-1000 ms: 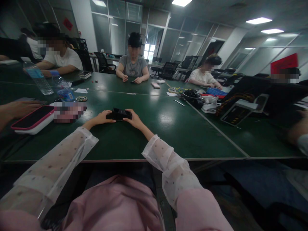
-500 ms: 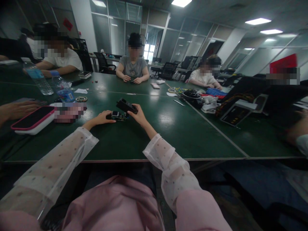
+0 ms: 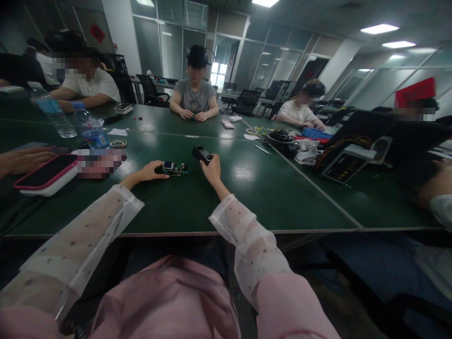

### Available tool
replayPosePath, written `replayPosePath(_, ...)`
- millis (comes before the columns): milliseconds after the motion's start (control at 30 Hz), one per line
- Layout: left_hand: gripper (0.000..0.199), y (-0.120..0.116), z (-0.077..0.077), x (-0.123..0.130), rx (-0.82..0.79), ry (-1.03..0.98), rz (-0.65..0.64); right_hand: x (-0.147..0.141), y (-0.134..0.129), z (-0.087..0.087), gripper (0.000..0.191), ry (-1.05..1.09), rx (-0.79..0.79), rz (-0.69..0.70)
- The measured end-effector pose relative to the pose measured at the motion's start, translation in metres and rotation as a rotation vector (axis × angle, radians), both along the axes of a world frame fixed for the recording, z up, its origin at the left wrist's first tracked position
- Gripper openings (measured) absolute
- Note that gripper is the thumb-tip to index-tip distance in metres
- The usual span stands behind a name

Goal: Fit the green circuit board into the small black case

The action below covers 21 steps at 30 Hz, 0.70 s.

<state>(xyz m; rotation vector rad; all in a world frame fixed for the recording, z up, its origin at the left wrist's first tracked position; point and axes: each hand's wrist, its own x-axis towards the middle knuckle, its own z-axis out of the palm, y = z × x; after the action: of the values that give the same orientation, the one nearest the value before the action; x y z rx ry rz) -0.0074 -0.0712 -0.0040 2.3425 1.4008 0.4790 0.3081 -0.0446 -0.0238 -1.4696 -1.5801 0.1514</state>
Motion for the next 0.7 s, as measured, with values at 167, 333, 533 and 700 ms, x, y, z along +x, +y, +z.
replayPosePath(167, 0.073, 0.0006, -0.0001, -0.0003, -0.006, -0.004, 0.002, -0.0012, -0.0030, -0.0019, 0.052, -0.126, -0.060, -0.014)
replayPosePath(333, 0.074, -0.0002, 0.0021, -0.0002, -0.023, -0.021, -0.017, -0.0045, -0.0068, -0.0030, 0.064, -0.146, -0.040, -0.013)
replayPosePath(533, 0.073, -0.0053, 0.0070, 0.0022, -0.023, -0.033, -0.002, -0.0049, -0.0064, -0.0022, 0.062, -0.192, -0.038, -0.036)
replayPosePath(700, 0.074, -0.0025, 0.0035, 0.0012, -0.010, -0.034, -0.002, -0.0032, -0.0045, -0.0026, 0.054, -0.193, -0.042, -0.029)
